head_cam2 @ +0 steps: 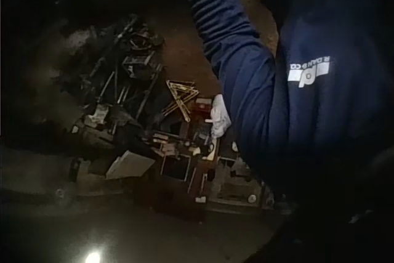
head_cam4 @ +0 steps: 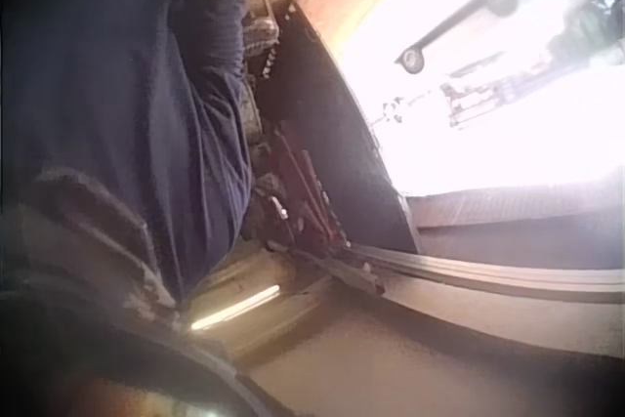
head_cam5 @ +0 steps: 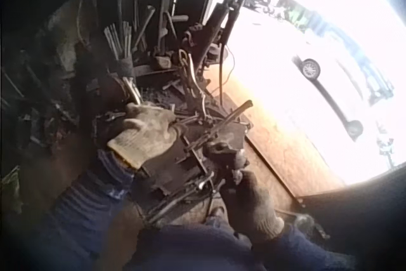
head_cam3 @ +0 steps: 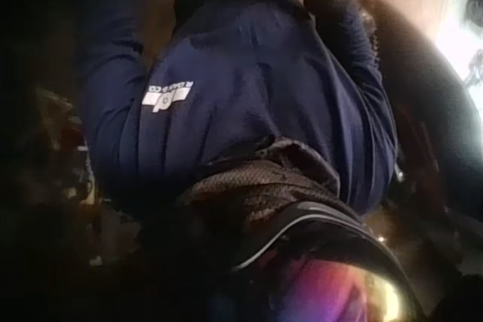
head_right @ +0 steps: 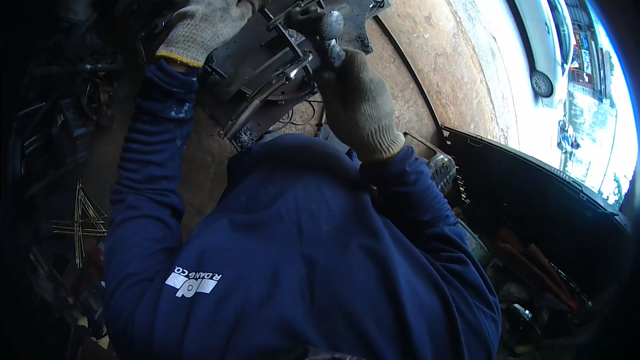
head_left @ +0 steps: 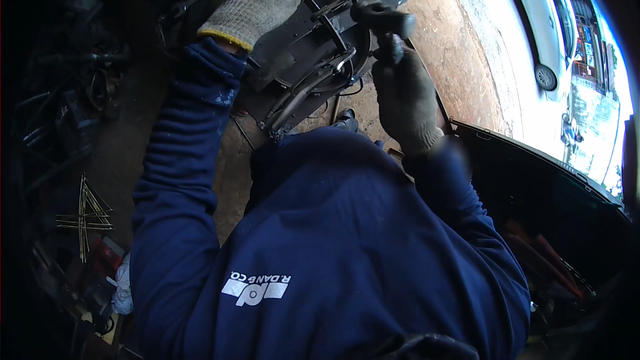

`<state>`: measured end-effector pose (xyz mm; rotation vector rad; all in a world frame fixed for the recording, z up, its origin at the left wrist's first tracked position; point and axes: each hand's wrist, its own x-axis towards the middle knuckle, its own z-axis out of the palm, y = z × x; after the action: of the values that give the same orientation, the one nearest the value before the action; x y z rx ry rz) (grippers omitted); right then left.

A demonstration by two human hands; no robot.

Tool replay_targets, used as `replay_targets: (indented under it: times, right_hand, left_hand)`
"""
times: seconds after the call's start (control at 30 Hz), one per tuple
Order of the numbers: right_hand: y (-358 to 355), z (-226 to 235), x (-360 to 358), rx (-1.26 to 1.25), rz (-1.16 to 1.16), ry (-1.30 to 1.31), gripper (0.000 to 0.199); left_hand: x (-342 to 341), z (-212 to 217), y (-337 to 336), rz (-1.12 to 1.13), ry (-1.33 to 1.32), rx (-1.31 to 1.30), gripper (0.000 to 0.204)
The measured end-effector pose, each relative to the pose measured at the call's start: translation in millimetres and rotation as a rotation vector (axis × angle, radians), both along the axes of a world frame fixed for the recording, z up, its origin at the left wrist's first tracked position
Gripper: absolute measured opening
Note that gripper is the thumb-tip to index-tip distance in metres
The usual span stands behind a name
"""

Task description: The person assembles a metal structure by aligning curved pipes and flat plates in a jig, using a hammer to seat the components, and then performs arc welding at multiple joints.

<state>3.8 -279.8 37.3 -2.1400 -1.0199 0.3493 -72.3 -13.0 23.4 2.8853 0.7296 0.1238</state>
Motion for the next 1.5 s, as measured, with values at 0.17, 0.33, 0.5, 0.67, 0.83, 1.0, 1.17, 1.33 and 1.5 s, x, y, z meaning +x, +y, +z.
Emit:
replay_targets:
  times: [0.17,0.33,0.5,0.67,0.83,1.0,1.17,1.33,1.5]
  right_hand:
    - [4,12,-10,0.270,0.144,-0.012,0.031]
    - [8,-3,2,-0.150,0.056,-0.027,0.030]
    - [15,26,-17,0.211,0.009,0.164,0.030]
    - [13,-15,7,-0.298,0.074,-0.163,0.026]
    - [8,19,5,0.033,0.041,-0.009,0.019]
    - [3,-6,-1,0.253,0.102,-0.145,0.023]
    - [8,-10,3,-0.111,0.075,0.022,0.027]
    - [10,-4,4,0.049,-0.028,0.187,0.024]
    - [8,22,4,0.283,-0.069,0.487,0.033]
  left_hand:
    - [2,0,6,-0.013,-0.019,-0.095,0.042]
    - [2,-5,-3,0.027,-0.072,0.083,0.043]
    - [-1,-10,6,-0.001,-0.074,0.015,0.045]
    - [4,9,-3,0.019,-0.008,0.006,0.046]
    - [-1,7,0,0.041,0.038,-0.075,0.046]
    - [6,0,2,-0.002,0.019,-0.058,0.046]
    - [1,-16,9,-0.004,-0.061,-0.108,0.045]
    - [-2,-14,9,-0.019,-0.073,0.015,0.045]
    - [-19,34,-4,-0.143,-0.276,0.069,0.049]
